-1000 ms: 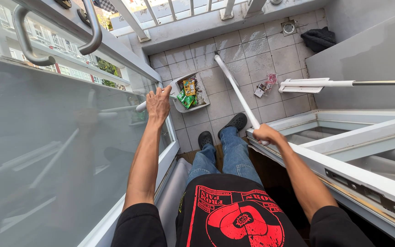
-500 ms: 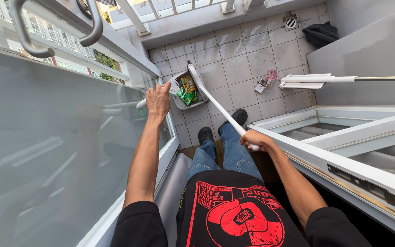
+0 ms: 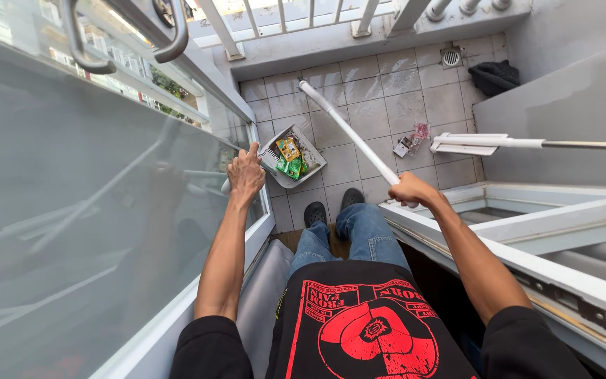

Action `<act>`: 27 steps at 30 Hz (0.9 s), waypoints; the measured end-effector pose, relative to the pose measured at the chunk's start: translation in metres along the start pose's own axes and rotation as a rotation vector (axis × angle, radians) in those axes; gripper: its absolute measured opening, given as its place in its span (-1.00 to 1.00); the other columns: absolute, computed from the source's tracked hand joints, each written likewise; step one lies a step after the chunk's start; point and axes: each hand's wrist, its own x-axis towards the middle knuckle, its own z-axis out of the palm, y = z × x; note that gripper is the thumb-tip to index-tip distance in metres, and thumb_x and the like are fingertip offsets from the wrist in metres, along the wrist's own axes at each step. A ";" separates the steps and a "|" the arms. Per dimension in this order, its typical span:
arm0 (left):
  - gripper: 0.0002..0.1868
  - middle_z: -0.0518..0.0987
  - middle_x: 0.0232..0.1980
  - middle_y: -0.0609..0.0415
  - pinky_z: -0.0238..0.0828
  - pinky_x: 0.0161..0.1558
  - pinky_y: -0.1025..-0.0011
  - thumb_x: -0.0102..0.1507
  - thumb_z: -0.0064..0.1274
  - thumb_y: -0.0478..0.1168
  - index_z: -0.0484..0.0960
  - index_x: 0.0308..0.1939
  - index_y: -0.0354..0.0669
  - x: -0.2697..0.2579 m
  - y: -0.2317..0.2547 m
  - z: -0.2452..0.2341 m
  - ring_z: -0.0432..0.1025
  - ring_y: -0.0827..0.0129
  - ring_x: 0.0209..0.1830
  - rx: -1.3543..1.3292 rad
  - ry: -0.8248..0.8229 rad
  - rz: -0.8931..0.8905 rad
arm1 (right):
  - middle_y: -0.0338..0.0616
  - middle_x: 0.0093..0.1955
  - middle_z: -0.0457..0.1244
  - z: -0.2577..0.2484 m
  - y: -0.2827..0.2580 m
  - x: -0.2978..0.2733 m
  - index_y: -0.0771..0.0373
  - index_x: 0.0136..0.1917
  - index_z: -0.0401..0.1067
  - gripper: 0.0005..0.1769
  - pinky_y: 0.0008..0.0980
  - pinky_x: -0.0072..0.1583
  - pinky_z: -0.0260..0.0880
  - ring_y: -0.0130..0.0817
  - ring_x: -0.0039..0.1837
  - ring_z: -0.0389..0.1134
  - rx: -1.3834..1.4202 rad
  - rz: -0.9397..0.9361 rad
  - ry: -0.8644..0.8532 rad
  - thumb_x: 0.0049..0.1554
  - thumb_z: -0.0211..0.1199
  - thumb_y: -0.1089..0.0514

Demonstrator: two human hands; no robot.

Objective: Sweep the balcony floor using a broom and dustpan to collect trash.

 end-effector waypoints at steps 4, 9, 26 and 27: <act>-0.61 0.53 -0.11 -0.16 0.38 -0.11 -0.05 0.32 -0.02 -0.21 0.41 0.25 0.02 -0.021 0.007 -0.015 0.51 -0.11 -0.11 -0.006 -0.038 -0.082 | 0.10 -0.34 0.36 -0.027 -0.021 0.019 0.61 -0.10 0.50 -0.62 -0.25 -0.36 0.34 -0.24 -0.39 0.36 -0.228 -0.027 0.046 -0.01 0.28 0.17; -0.65 0.55 -0.16 -0.12 0.35 -0.08 -0.06 0.35 -0.01 -0.19 0.45 0.22 0.03 -0.043 0.017 -0.032 0.51 -0.08 -0.13 -0.037 -0.011 -0.143 | 0.12 -0.33 0.38 -0.054 -0.052 0.044 0.56 -0.04 0.45 -0.59 -0.28 -0.34 0.43 -0.16 -0.36 0.44 -0.415 -0.091 0.124 0.02 0.29 0.11; -0.68 0.53 -0.20 -0.04 0.27 -0.10 0.02 0.31 0.05 -0.18 0.50 0.15 0.02 -0.089 0.046 -0.056 0.48 0.02 -0.13 0.013 0.002 -0.200 | 0.13 -0.23 0.38 -0.097 0.013 0.138 0.47 -0.01 0.56 -0.22 -0.13 -0.18 0.30 -0.07 -0.22 0.39 -0.598 0.197 0.101 0.26 0.05 -0.38; -0.71 0.53 -0.21 -0.04 0.27 -0.09 0.04 0.32 0.05 -0.19 0.51 0.13 0.02 -0.090 0.047 -0.059 0.48 0.04 -0.12 0.026 -0.007 -0.178 | 0.23 -0.12 0.45 -0.104 0.017 0.145 0.46 0.10 0.59 -0.20 -0.11 -0.07 0.39 0.01 -0.11 0.48 -0.700 0.203 0.111 0.24 0.06 -0.39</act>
